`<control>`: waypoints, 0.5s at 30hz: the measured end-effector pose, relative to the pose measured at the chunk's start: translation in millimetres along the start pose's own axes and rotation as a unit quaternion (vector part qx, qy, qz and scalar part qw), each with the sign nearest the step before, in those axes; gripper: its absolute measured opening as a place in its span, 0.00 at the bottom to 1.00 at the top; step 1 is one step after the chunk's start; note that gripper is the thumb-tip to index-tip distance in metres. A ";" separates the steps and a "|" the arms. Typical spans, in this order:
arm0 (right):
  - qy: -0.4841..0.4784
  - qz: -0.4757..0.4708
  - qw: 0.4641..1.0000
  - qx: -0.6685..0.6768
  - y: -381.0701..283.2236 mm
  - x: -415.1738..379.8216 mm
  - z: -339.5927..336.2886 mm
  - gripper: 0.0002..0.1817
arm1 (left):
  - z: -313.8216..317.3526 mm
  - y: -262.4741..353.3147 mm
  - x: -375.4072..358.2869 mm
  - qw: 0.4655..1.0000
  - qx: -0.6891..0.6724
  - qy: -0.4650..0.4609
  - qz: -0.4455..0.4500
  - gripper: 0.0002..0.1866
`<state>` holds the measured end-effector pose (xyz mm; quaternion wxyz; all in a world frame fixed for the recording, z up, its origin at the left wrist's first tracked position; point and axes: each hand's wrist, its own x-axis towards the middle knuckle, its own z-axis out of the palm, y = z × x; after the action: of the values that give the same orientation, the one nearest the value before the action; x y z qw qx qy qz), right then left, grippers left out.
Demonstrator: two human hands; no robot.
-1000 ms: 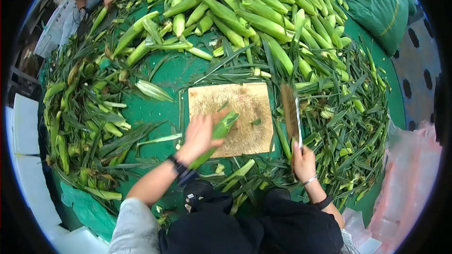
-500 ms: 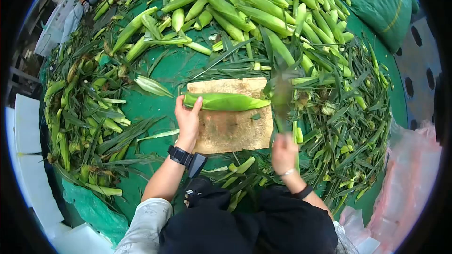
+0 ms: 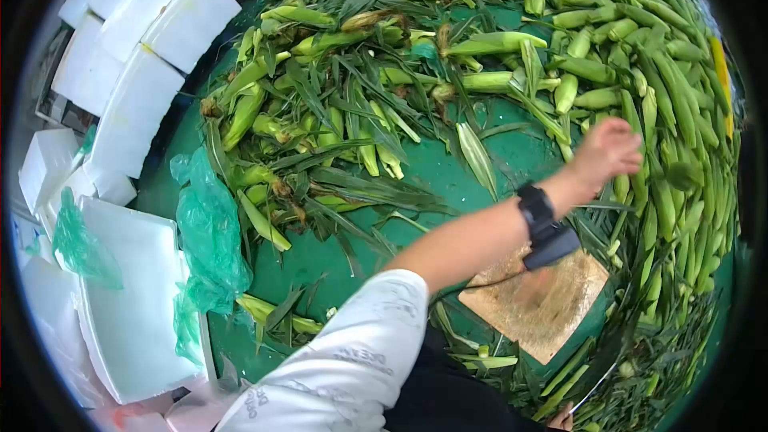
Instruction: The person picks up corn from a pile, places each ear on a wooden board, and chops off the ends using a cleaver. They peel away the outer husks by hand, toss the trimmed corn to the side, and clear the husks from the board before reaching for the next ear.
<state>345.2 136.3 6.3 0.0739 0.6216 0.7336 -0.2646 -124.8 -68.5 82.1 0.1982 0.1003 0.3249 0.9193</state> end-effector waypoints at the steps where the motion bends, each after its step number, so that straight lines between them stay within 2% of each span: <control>1: -0.018 -0.002 1.000 -0.010 -6.3 -7.5 -6.8 0.29 | -20.3 23.1 1.8 0.993 0.091 -0.021 0.066 0.27; 2: -0.038 0.000 0.999 -0.018 -12.8 -14.0 -8.6 0.28 | -54.8 53.6 -8.6 0.950 0.279 0.079 0.113 0.22; 3: -0.062 -0.001 0.998 -0.029 -16.5 -15.9 -8.8 0.28 | -94.7 94.6 -30.6 0.846 0.489 0.160 0.140 0.14; 4: -0.078 0.001 0.996 -0.034 -20.4 -19.1 -4.8 0.28 | -134.4 130.1 -62.2 0.704 0.618 0.276 0.214 0.09; 5: -0.097 0.000 0.994 -0.046 -25.5 -21.1 -1.7 0.28 | -181.6 175.5 -97.6 0.589 0.699 0.330 0.235 0.08; 6: -0.112 0.000 0.992 -0.054 -29.4 -23.5 1.0 0.28 | -218.3 218.1 -135.2 0.436 0.762 0.393 0.274 0.13; 7: -0.129 -0.002 0.989 -0.069 -32.3 -23.8 0.8 0.28 | -242.8 264.0 -169.9 0.288 0.805 0.474 0.209 0.15; 8: -0.140 -0.005 0.987 -0.077 -36.2 -26.5 4.6 0.27 | -274.0 297.1 -204.1 0.182 0.795 0.559 0.153 0.16; 9: -0.151 -0.012 0.985 -0.085 -39.9 -25.5 6.7 0.27 | -291.0 323.0 -228.1 0.182 0.730 0.659 0.002 0.22; 10: -0.159 -0.018 0.983 -0.087 -42.9 -24.5 9.5 0.27 | -337.7 360.7 -259.9 0.292 0.737 0.565 -0.228 0.28; 11: -0.164 -0.026 0.982 -0.087 -45.2 -20.8 12.2 0.27 | -424.8 367.0 -285.1 0.451 0.592 0.659 -0.109 0.31; 13: -0.173 -0.041 0.981 -0.080 -43.8 -12.8 10.0 0.27 | -376.2 344.6 -266.3 0.501 0.438 0.739 -0.106 0.27; 15: -0.175 -0.054 0.982 -0.054 -53.5 -21.3 5.1 0.26 | -362.3 316.2 -276.9 0.429 0.574 0.697 -0.006 0.22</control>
<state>297.8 110.6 27.1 0.2200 0.5202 0.7553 -0.3325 -83.3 -614.0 -10.3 -0.1936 -0.4860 0.8061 0.2766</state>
